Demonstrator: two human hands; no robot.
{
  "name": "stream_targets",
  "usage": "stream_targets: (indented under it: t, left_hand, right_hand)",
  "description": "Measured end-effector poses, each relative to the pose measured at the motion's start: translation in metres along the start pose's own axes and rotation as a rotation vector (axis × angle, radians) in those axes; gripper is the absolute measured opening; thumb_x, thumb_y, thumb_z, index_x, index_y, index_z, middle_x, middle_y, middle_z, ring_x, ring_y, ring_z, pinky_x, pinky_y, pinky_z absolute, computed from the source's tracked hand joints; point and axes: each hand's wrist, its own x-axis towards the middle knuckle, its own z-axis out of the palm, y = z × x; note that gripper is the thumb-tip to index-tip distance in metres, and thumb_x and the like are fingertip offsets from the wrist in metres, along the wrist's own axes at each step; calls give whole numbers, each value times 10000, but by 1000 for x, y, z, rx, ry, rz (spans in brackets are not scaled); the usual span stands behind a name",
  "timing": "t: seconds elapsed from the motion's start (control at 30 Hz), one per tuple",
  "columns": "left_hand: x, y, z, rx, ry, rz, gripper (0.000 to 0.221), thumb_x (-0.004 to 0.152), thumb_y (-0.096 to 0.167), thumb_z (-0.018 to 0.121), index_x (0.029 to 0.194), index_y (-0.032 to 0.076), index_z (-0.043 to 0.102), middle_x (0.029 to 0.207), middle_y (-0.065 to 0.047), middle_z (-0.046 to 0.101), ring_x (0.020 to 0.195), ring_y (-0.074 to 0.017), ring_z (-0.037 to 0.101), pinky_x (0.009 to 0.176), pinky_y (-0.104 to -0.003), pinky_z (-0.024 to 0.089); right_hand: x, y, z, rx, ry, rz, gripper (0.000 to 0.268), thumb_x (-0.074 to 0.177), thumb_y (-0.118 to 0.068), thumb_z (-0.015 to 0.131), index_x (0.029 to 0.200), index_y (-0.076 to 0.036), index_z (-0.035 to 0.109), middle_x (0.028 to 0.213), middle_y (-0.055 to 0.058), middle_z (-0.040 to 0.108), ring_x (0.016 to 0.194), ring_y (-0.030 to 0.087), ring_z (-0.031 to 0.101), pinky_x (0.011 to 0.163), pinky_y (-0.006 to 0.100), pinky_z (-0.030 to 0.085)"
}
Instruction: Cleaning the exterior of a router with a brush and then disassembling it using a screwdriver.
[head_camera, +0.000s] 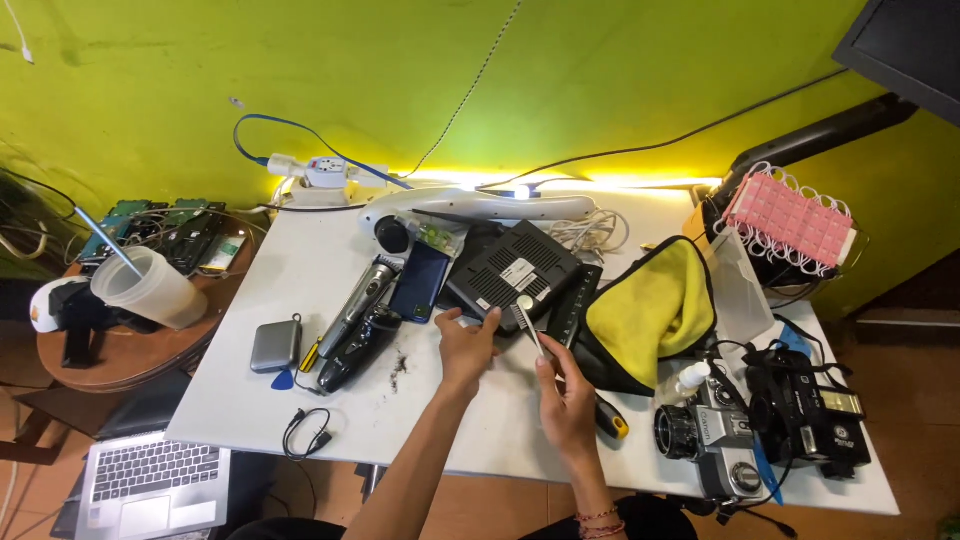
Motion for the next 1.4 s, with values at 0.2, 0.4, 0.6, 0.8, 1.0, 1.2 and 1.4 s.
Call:
stream_targets:
  t: [0.2, 0.4, 0.6, 0.8, 1.0, 1.2, 1.4]
  left_hand:
    - [14, -9, 3, -306, 11, -38, 707, 879, 278, 786, 1458, 46, 453, 650, -41, 490, 505, -119, 387, 474, -311, 296]
    - [5, -15, -4, -372, -34, 59, 347, 935, 233, 710, 1245, 78, 699, 645, 5, 532, 606, -110, 425, 618, -287, 345]
    - [-6, -34, -26, -296, -146, 262, 530, 917, 198, 663, 1409, 25, 574, 1206, -157, 744, 1057, -238, 711, 927, -332, 596]
    - [12, -64, -35, -276, -257, 415, 551, 924, 242, 660, 1416, 49, 505, 1241, -169, 738, 1120, -253, 721, 965, -330, 584]
    - [2, -64, -41, -99, -238, 505, 536, 960, 262, 619, 1443, 94, 459, 1181, -130, 732, 1046, -208, 724, 873, -305, 598]
    - [4, -64, -43, -124, -240, 535, 551, 988, 136, 645, 1475, -14, 435, 1163, -248, 716, 1067, -324, 733, 847, -398, 653]
    - [12, -72, -44, -119, -243, 540, 560, 994, 173, 639, 1472, -29, 429, 1165, -256, 706, 1073, -318, 714, 852, -404, 644]
  right_hand:
    - [0, 0, -3, -10, 17, 44, 499, 979, -420, 494, 1355, -143, 669, 599, -43, 514, 444, 70, 301, 429, 256, 289]
    - [0, -12, -7, 33, 9, -58, 518, 991, -387, 444, 1416, -125, 581, 1453, 59, 625, 1306, 195, 604, 1011, 309, 479]
    - [0, -10, -5, -49, -64, -184, 471, 997, -359, 470, 1376, -129, 628, 1404, 59, 665, 1299, 205, 627, 1018, 310, 497]
    - [-2, -15, 1, -112, -127, -208, 448, 992, -320, 503, 1355, -95, 638, 1391, 103, 665, 1314, 230, 616, 1027, 320, 512]
    - [-2, -15, 9, -191, -191, -330, 392, 1001, -206, 513, 1354, -81, 630, 1369, 103, 675, 1291, 234, 631, 1063, 344, 509]
    - [20, 33, 23, -428, 25, -645, 434, 909, -14, 618, 1272, -217, 740, 887, 28, 747, 765, 175, 724, 694, 306, 586]
    - [19, 37, 33, -299, -99, -631, 346, 896, -40, 663, 1187, -181, 786, 1065, 13, 808, 946, 197, 764, 798, 294, 593]
